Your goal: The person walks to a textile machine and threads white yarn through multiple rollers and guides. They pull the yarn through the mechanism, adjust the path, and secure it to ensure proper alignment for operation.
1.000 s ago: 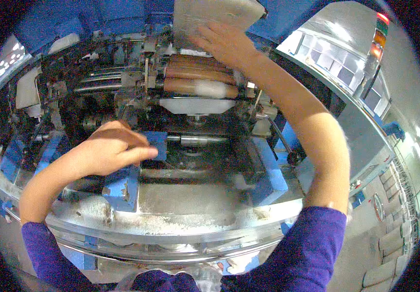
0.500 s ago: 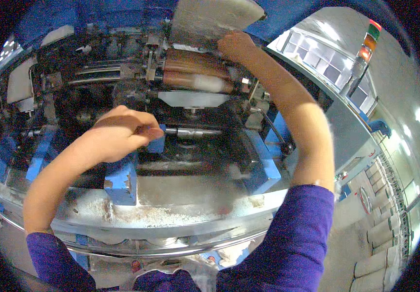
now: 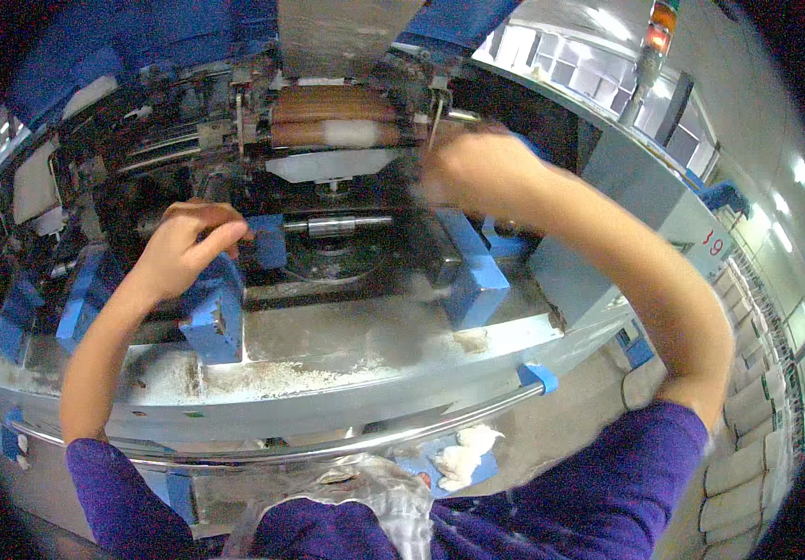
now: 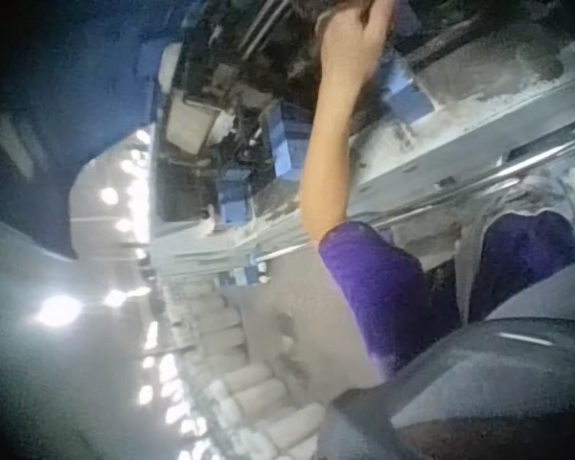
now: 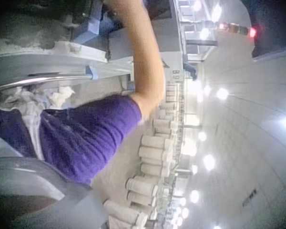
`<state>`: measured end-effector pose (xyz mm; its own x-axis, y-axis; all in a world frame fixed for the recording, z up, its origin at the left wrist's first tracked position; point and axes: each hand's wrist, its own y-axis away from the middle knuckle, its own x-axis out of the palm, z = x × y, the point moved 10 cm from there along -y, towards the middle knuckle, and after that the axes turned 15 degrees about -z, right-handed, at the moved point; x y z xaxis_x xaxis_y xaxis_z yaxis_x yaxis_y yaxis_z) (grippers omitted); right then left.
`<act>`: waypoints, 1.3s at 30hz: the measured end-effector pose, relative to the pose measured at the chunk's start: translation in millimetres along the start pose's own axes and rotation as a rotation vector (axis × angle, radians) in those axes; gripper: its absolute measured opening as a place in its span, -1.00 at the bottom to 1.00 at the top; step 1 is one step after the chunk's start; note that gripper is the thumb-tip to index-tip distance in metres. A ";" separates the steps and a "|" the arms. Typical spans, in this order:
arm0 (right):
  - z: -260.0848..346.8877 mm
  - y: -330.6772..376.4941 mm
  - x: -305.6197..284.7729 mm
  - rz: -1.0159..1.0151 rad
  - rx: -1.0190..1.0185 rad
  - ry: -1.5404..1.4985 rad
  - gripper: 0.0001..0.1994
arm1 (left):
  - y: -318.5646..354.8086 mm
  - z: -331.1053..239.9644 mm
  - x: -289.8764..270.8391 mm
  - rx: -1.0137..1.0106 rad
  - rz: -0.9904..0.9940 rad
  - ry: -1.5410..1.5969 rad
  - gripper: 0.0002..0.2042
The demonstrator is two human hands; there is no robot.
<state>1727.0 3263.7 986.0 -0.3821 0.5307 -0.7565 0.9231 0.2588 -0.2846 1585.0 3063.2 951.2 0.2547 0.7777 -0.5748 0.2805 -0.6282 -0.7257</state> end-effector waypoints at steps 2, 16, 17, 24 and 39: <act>50.6 79.0 6.4 0.080 -0.047 -0.138 -0.92 | 10.6 -27.8 -19.0 0.313 -0.253 0.048 -0.80; -2.8 64.2 -2.5 -0.716 0.240 -0.734 -0.82 | 11.4 -4.8 -19.4 0.310 -0.218 0.166 -0.80; -12.3 71.6 13.6 -0.732 0.341 -0.745 -0.82 | 12.1 1.6 -22.6 0.291 -0.261 0.204 -0.79; -32.5 92.7 29.7 -1.112 0.613 -1.092 -0.82 | 17.8 28.4 -25.6 0.182 -0.433 0.262 -0.60; -122.4 20.6 -58.0 -0.907 0.320 0.203 -0.59 | -171.1 216.8 -193.4 -0.404 -0.472 -0.407 -0.27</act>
<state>1762.7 3337.0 1096.0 -0.9246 0.3754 -0.0657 0.2333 0.4214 -0.8764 1287.2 3025.4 1104.5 -0.3187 0.8648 -0.3879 0.6139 -0.1235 -0.7797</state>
